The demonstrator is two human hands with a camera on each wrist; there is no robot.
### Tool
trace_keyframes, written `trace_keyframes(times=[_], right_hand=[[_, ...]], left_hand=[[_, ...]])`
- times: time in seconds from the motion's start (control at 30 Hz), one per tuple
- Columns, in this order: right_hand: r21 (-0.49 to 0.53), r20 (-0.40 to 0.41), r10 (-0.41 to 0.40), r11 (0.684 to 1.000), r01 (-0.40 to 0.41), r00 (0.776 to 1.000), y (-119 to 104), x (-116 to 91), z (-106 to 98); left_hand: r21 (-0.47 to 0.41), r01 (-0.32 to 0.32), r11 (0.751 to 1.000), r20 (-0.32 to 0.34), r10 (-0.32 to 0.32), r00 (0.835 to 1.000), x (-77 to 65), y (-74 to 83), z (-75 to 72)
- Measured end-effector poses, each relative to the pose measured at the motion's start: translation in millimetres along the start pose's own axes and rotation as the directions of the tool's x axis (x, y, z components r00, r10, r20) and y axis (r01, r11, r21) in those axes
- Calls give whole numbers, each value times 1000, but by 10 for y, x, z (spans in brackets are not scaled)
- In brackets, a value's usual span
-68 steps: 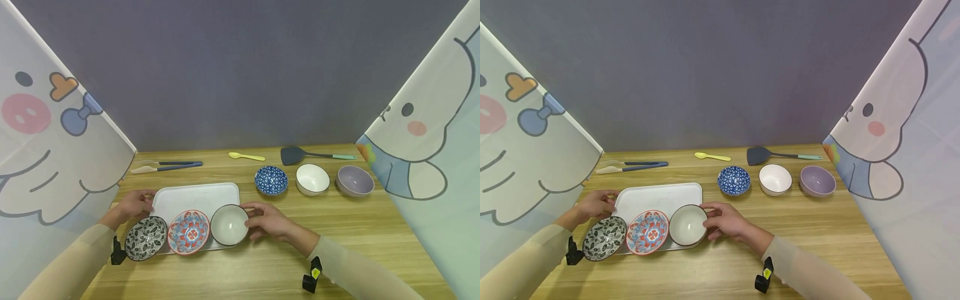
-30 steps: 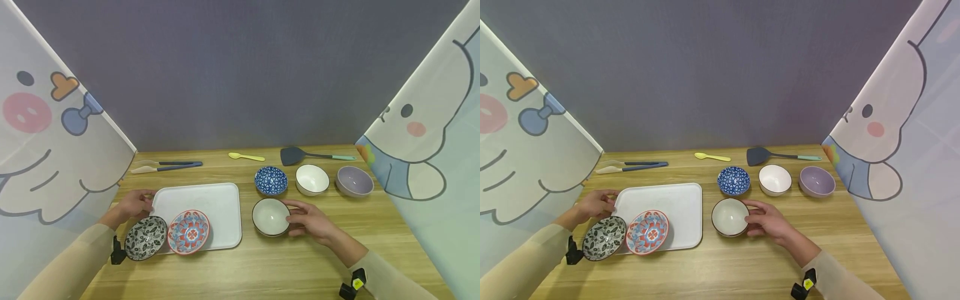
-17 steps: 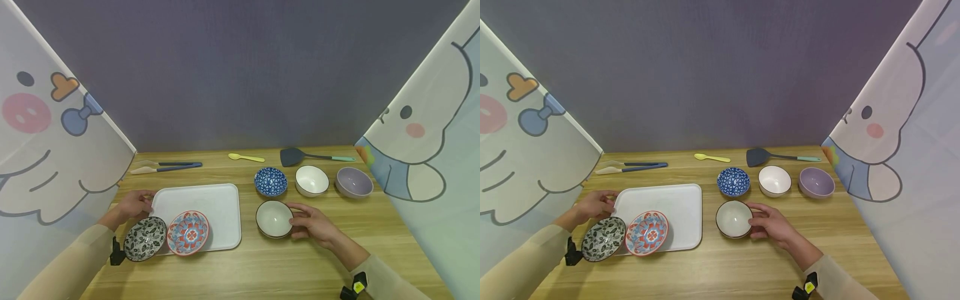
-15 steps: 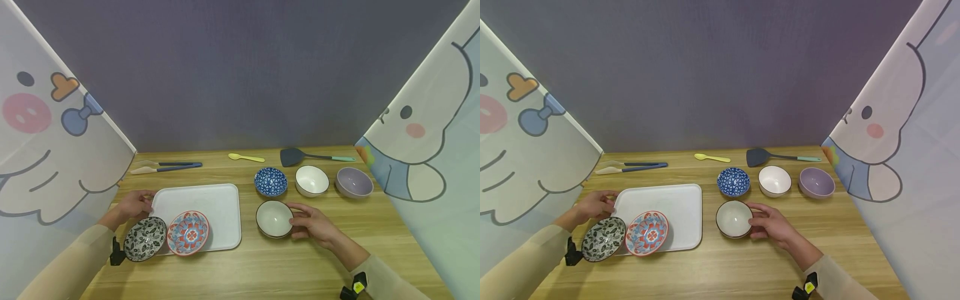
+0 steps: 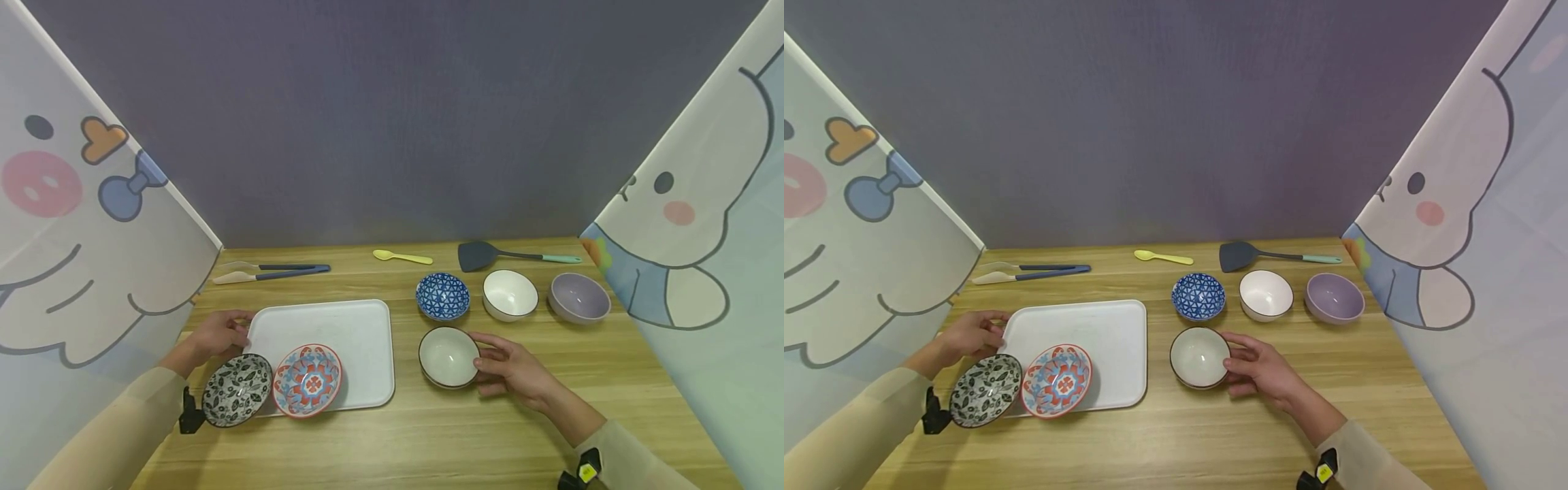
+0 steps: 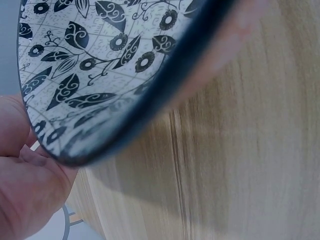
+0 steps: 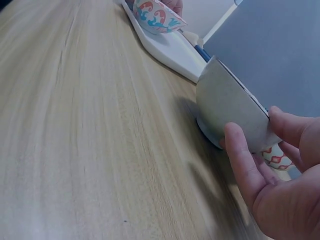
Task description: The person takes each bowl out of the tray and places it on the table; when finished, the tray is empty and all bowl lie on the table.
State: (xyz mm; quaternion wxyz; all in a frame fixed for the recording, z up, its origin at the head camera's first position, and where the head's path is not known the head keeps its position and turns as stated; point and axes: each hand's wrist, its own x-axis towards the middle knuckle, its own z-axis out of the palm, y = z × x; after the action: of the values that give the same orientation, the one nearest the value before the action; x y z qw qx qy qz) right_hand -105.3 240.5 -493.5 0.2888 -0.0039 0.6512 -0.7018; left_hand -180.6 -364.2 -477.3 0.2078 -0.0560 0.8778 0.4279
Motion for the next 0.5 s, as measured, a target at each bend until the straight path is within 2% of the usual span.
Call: trace_keyframes(times=[0.5], right_hand=[[-46,-14,-22,999,21,1000,60,14,-54]], left_hand=[[9,6,1000,-2,-6,1000,4,8,-10]])
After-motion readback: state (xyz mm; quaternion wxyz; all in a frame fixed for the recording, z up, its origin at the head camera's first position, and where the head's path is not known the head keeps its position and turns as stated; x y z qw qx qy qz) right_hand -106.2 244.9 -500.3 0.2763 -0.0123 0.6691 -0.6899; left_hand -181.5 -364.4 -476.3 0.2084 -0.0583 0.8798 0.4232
